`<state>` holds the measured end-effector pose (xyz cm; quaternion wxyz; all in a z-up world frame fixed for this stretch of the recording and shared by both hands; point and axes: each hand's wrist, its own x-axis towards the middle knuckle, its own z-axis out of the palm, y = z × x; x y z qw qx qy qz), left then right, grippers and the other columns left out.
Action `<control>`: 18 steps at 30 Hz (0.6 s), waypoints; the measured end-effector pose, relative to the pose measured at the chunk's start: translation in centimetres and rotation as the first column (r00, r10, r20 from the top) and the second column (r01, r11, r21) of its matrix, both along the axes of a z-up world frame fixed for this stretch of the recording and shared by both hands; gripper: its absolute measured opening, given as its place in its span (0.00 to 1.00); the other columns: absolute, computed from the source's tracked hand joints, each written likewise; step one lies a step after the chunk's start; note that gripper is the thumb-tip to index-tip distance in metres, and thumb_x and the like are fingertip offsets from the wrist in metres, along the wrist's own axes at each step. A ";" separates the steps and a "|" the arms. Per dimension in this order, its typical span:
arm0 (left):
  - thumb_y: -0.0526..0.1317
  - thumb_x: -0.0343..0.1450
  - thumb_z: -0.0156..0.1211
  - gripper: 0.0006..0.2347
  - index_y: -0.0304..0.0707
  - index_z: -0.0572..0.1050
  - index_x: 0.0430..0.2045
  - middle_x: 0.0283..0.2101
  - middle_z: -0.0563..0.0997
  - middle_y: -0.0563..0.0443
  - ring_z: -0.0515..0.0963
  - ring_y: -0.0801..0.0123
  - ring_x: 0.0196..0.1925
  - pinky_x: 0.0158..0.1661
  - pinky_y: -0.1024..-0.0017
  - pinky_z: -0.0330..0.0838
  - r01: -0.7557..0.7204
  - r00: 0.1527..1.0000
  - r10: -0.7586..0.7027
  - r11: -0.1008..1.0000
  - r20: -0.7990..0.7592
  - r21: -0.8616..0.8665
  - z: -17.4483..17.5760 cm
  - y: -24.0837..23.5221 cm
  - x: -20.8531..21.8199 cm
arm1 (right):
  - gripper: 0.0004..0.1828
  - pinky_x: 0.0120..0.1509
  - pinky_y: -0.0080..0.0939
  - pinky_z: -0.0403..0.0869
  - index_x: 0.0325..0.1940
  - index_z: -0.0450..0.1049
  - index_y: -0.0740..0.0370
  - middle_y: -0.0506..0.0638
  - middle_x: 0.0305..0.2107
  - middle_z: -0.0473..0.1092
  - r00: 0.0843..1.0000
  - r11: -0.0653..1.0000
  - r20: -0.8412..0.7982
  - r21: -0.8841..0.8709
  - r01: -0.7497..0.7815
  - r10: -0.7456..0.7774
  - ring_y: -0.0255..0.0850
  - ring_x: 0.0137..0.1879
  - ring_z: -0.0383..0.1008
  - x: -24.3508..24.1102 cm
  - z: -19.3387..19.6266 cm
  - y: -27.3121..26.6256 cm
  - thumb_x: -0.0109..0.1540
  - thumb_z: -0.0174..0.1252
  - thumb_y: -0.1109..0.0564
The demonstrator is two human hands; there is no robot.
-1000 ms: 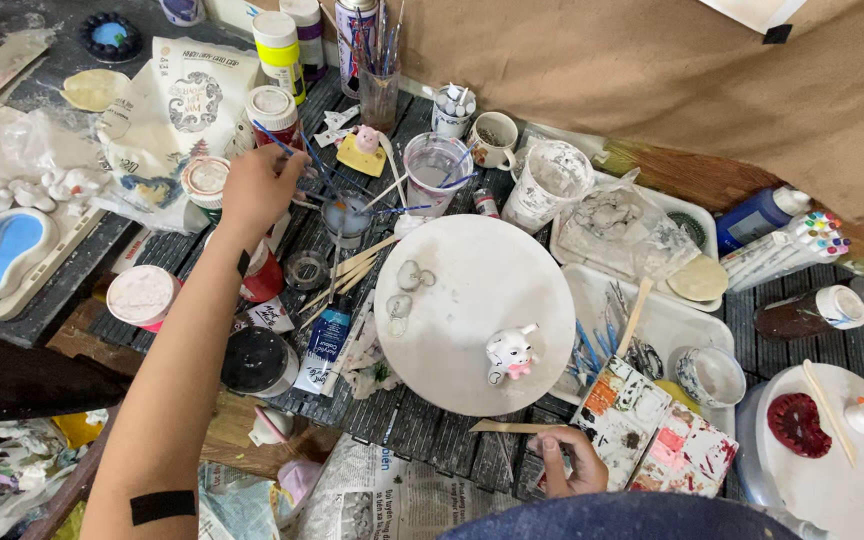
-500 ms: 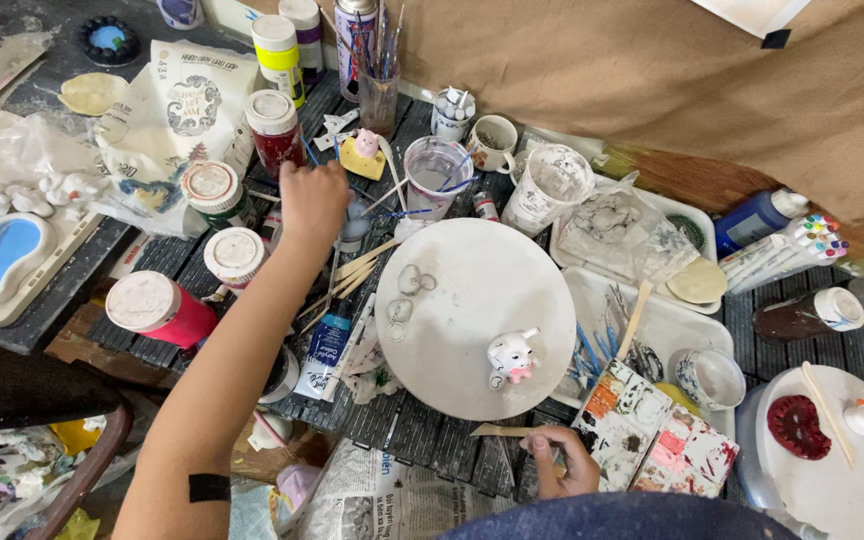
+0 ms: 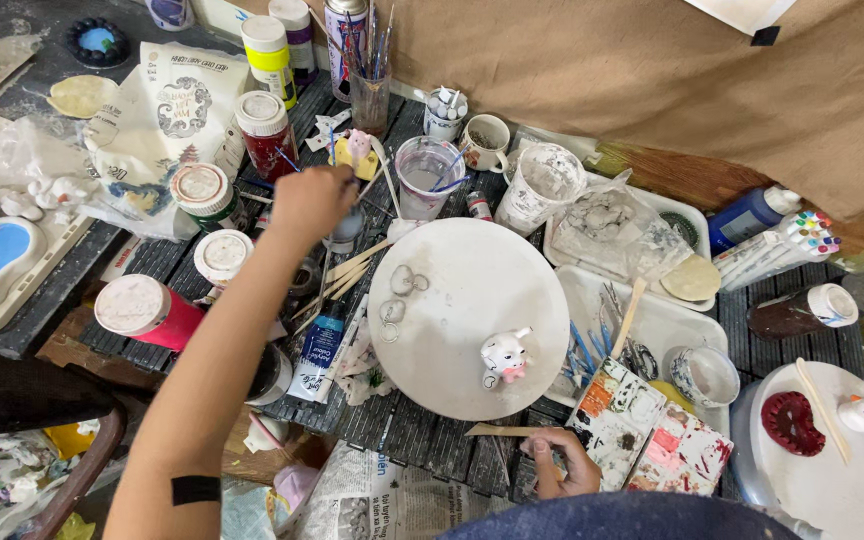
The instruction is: The person paints a small white ceramic figurine using a fine brush and black paint. They outline and fill in details on the figurine's face and body while holding it in their left hand.
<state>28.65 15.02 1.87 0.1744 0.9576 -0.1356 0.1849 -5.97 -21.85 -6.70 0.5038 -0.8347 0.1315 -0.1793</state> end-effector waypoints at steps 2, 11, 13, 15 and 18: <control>0.46 0.72 0.61 0.10 0.39 0.80 0.36 0.31 0.84 0.41 0.83 0.48 0.32 0.32 0.53 0.76 -0.072 0.997 0.072 0.995 0.004 -0.074 0.6 1.4 -0.3 | 0.07 0.46 0.42 0.79 0.38 0.78 0.64 0.54 0.29 0.79 1.000 1.000 0.004 0.001 -0.003 0.003 0.39 0.38 0.81 0.0 -0.1 0.0 0.65 0.56 0.58; 0.46 0.72 0.61 0.12 0.34 0.78 0.34 0.33 0.84 0.40 0.85 0.50 0.35 0.40 0.56 0.77 -0.156 0.986 0.104 0.849 -0.131 -0.506 -0.3 5.3 -0.3 | 0.08 0.43 0.41 0.79 0.37 0.78 0.64 0.54 0.28 0.78 0.996 0.996 0.040 -0.009 -0.085 0.085 0.39 0.36 0.80 0.2 -0.7 -0.1 0.65 0.56 0.58; 0.46 0.72 0.61 0.12 0.35 0.78 0.35 0.33 0.84 0.41 0.84 0.49 0.35 0.39 0.56 0.77 -0.153 0.987 0.114 0.868 -0.110 -0.473 -0.2 5.5 -0.5 | 0.08 0.44 0.41 0.79 0.38 0.77 0.64 0.53 0.29 0.78 0.994 0.995 0.042 0.006 -0.097 0.097 0.38 0.37 0.80 0.2 -0.7 0.0 0.65 0.56 0.58; 0.46 0.71 0.64 0.12 0.35 0.79 0.35 0.33 0.84 0.40 0.83 0.46 0.35 0.38 0.54 0.76 -0.166 0.986 0.153 0.919 -0.065 -0.357 0.0 5.2 -0.7 | 0.08 0.44 0.40 0.78 0.38 0.77 0.64 0.53 0.29 0.78 0.994 0.995 0.042 0.021 -0.101 0.100 0.38 0.37 0.79 0.0 -0.8 0.1 0.66 0.56 0.58; 0.46 0.67 0.67 0.10 0.41 0.82 0.34 0.33 0.84 0.41 0.83 0.47 0.35 0.37 0.54 0.77 -0.137 0.990 0.128 0.960 -0.052 -0.245 0.2 3.9 -1.0 | 0.08 0.43 0.39 0.77 0.39 0.78 0.65 0.53 0.29 0.78 0.995 0.995 0.038 0.029 -0.098 0.097 0.37 0.36 0.78 0.0 -1.0 0.1 0.66 0.56 0.57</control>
